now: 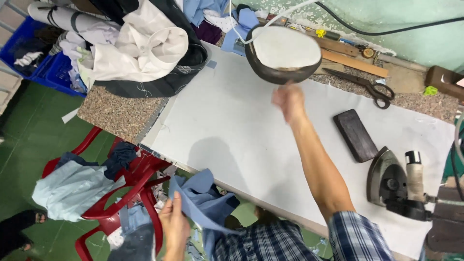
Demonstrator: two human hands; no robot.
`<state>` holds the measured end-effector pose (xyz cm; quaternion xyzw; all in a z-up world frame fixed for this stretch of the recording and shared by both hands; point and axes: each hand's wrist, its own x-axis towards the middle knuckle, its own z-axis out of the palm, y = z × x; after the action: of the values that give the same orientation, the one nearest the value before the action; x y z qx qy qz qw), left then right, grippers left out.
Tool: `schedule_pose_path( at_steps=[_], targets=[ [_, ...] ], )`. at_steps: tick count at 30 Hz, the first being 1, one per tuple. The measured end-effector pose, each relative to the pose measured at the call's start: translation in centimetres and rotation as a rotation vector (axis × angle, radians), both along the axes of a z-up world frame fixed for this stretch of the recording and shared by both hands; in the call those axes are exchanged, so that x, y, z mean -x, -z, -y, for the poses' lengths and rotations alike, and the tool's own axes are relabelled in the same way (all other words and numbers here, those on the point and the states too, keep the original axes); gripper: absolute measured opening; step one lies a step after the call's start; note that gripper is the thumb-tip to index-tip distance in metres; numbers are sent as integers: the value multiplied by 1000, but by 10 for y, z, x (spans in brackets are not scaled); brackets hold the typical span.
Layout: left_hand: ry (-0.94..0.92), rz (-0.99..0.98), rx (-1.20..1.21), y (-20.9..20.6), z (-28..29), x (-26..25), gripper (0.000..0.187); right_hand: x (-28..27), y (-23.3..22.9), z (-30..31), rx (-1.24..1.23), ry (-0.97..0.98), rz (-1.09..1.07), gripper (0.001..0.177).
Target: The person irons a blue shirt on a white ironing board using a steam iron and a black pressing block. They smooth the fabric, iron the body and sleeves, and use a curved pressing cushion for the collar area.
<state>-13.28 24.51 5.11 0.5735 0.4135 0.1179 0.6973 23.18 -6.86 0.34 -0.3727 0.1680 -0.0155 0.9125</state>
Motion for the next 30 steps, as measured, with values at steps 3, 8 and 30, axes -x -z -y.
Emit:
schedule_pose_path(
  at_steps=[3,8,30],
  targets=[
    [-156,177,246,11,10,-5,19,99,19,-31,497,-314,217,65],
    [-97,227,902,-7,30,-35,55,294,-81,-111,1194,-335,843,44],
    [-421,589,872,29,-110,26,70,318,-85,-189,1662,-48,1206,26]
  ],
)
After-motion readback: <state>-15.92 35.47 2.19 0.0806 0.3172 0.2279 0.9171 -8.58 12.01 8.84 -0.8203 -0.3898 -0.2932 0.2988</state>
